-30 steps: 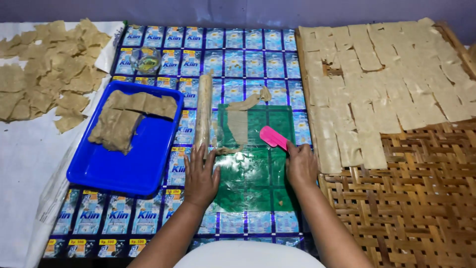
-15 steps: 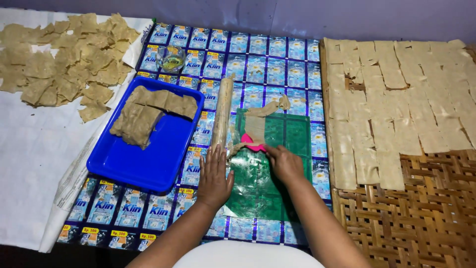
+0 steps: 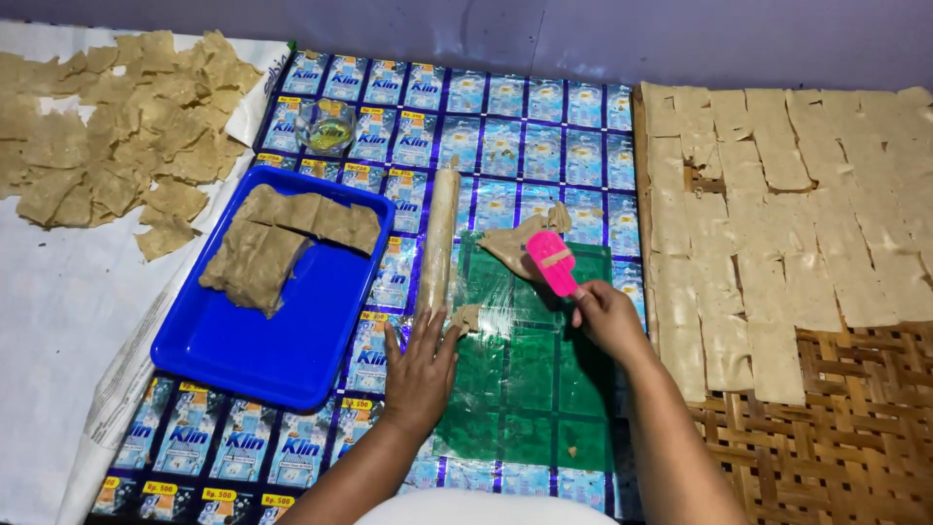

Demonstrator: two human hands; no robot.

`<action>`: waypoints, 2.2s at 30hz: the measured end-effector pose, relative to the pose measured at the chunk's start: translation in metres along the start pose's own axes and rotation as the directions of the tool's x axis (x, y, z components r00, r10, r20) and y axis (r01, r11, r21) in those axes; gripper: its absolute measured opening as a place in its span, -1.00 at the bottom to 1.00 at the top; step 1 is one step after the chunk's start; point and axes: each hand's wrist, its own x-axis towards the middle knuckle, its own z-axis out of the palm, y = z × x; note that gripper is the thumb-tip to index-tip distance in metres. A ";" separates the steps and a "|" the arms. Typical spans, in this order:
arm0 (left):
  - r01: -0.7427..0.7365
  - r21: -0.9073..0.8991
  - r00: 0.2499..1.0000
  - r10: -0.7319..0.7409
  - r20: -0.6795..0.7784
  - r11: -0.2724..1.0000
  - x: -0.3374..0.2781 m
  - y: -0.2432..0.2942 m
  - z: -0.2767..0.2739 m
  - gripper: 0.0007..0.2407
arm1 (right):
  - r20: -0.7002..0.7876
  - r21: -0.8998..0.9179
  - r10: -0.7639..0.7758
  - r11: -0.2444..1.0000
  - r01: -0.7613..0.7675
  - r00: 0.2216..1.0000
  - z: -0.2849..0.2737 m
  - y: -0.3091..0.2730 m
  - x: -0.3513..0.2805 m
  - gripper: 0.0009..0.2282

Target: Roll out thin sheets of dough using a rolling pin and spatula, and transfer the flattened pieces onto a large bamboo tray for drying.

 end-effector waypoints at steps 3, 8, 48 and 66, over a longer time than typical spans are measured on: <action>-0.034 -0.015 0.999 0.034 -0.003 0.999 0.030 -0.007 0.006 -0.79 | -0.109 -0.029 -0.006 1.000 0.003 0.994 -0.011 0.047 0.039 -0.80; -0.212 -0.026 0.969 0.206 -0.138 0.977 0.077 -0.015 0.039 -0.89 | -0.222 -0.217 0.095 0.965 -0.144 0.970 -0.029 0.058 0.081 -0.79; -0.094 -0.190 0.989 0.113 0.091 0.977 0.167 -0.011 0.043 -0.71 | -0.086 -0.661 -0.103 0.750 0.021 0.991 0.034 -0.004 -0.049 -0.53; -0.185 -0.357 0.967 0.233 0.099 0.916 0.185 0.026 0.010 -0.53 | -0.225 -0.409 0.059 0.900 -0.149 0.972 0.035 0.002 -0.085 -0.82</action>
